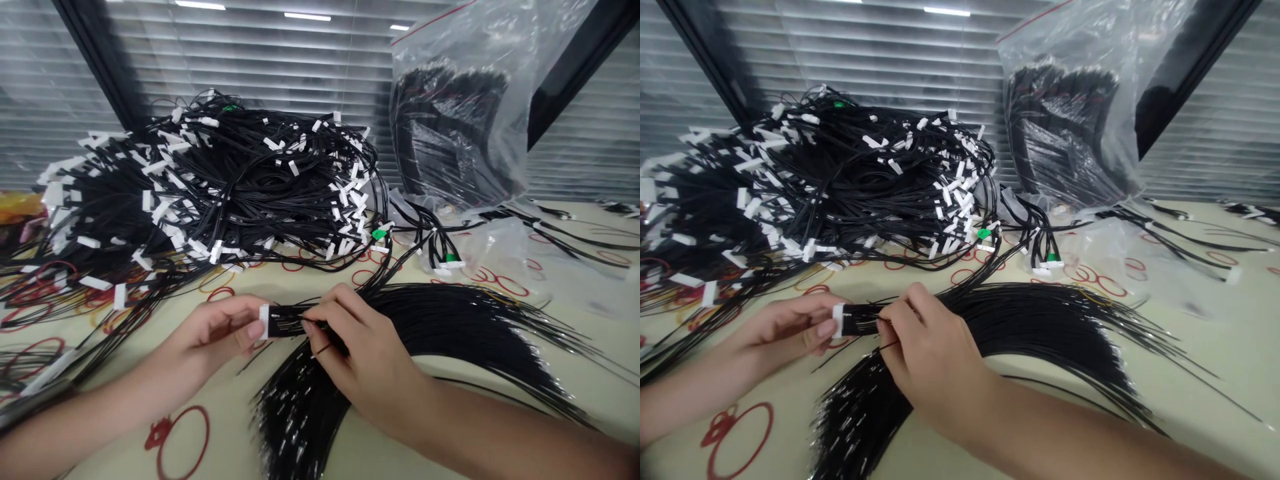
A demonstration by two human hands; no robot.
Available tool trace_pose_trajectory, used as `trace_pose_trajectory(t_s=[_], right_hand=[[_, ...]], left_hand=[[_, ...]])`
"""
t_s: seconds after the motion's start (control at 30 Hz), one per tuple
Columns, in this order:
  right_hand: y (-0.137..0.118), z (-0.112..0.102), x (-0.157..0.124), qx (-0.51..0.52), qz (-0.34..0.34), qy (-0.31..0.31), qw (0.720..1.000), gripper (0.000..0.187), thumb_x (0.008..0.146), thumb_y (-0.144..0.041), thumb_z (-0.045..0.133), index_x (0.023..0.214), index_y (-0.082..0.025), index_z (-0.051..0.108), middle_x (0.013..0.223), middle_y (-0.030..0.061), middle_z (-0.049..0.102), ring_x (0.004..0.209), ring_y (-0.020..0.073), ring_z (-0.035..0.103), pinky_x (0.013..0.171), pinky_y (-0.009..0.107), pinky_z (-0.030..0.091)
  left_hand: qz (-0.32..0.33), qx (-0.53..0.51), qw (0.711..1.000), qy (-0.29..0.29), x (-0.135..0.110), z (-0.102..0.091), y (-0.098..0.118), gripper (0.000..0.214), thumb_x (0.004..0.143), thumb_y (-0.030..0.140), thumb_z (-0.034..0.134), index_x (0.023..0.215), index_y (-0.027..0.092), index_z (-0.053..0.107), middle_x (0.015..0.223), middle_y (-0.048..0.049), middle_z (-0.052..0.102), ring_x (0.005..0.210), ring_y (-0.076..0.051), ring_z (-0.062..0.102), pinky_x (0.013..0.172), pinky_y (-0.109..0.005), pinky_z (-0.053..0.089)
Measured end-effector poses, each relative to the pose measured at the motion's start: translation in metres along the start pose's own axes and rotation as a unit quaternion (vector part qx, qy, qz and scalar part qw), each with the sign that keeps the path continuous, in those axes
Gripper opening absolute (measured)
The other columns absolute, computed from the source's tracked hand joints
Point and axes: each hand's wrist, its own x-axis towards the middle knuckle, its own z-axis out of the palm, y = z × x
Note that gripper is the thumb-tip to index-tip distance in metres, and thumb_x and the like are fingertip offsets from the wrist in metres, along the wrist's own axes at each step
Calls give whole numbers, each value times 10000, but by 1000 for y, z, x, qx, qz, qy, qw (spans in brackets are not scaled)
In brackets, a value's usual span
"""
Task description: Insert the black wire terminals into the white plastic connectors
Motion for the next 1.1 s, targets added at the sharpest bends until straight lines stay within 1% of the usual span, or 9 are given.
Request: trace_pose_trajectory(t_s=[0.1, 0.27, 0.4, 0.5, 0.63, 0.77, 0.87, 0.93, 1.1], right_hand=[[2, 1, 1, -7, -6, -5, 1000, 249, 992, -139, 461, 897, -100, 687, 823, 48, 586, 672, 136, 590, 608, 261, 509], [1, 1, 0, -10, -19, -1, 1000, 257, 989, -116, 460, 854, -99, 678, 787, 36, 578, 643, 122, 568, 582, 247, 487], [0, 0, -3, -1, -60, 14, 998, 217, 965, -76, 483, 873, -101, 677, 805, 47, 606, 675, 124, 580, 601, 238, 501], [1, 1, -5, -22, -78, 12, 997, 230, 964, -59, 475, 856, -126, 666, 801, 44, 616, 665, 123, 575, 593, 239, 494], [3, 3, -6, -33, -74, 8, 997, 249, 978, -63, 462, 843, -138, 658, 785, 34, 604, 644, 116, 562, 582, 238, 485], [3, 4, -7, -37, -72, 7, 997, 240, 971, -51, 472, 853, -119, 669, 775, 33, 596, 633, 115, 556, 569, 238, 479], [3, 3, -7, -40, -73, 14, 996, 231, 954, -37, 484, 844, -105, 676, 760, 32, 576, 616, 117, 539, 550, 246, 460], [4, 3, -7, -39, -74, 16, 996, 234, 950, -35, 483, 835, -109, 673, 758, 30, 568, 618, 117, 534, 546, 248, 448], [5, 1, -6, -5, -73, -9, 997, 236, 950, -48, 475, 823, -129, 657, 786, 20, 564, 637, 103, 527, 558, 225, 446]], left_hand=[[-4, 10, 1000, 3, -1, 0, -2, 254, 833, 448, 663, 889, 214, 745, 866, -20, 668, 793, -186, 599, 683, -245, 458], [-8, 16, 1000, -4, 0, 0, -1, 255, 837, 447, 654, 851, 209, 746, 795, 0, 609, 719, -160, 544, 634, -231, 440], [-5, -29, 999, -14, 0, 1, 1, 197, 818, 410, 684, 809, 220, 736, 717, 13, 591, 692, -160, 541, 620, -222, 455], [-11, -68, 997, -21, 0, 3, 3, 149, 788, 380, 731, 791, 232, 736, 723, 8, 627, 698, -165, 565, 611, -213, 478], [-8, -90, 996, -22, 2, 3, 3, 110, 792, 345, 756, 773, 237, 751, 728, 13, 640, 682, -143, 566, 603, -183, 482], [7, -104, 994, -26, 3, 4, 5, 82, 786, 310, 770, 750, 238, 753, 703, 25, 639, 654, -118, 561, 594, -155, 472], [6, -106, 994, -24, 2, 5, 7, 63, 783, 299, 771, 753, 245, 763, 708, 23, 660, 656, -117, 573, 598, -150, 477], [6, -101, 995, -24, 1, 5, 6, 54, 790, 304, 764, 775, 253, 772, 730, 18, 679, 670, -123, 588, 602, -154, 481], [7, -56, 998, -35, 0, 3, 3, 79, 808, 315, 737, 812, 260, 794, 751, 6, 706, 700, -142, 613, 625, -176, 487]])
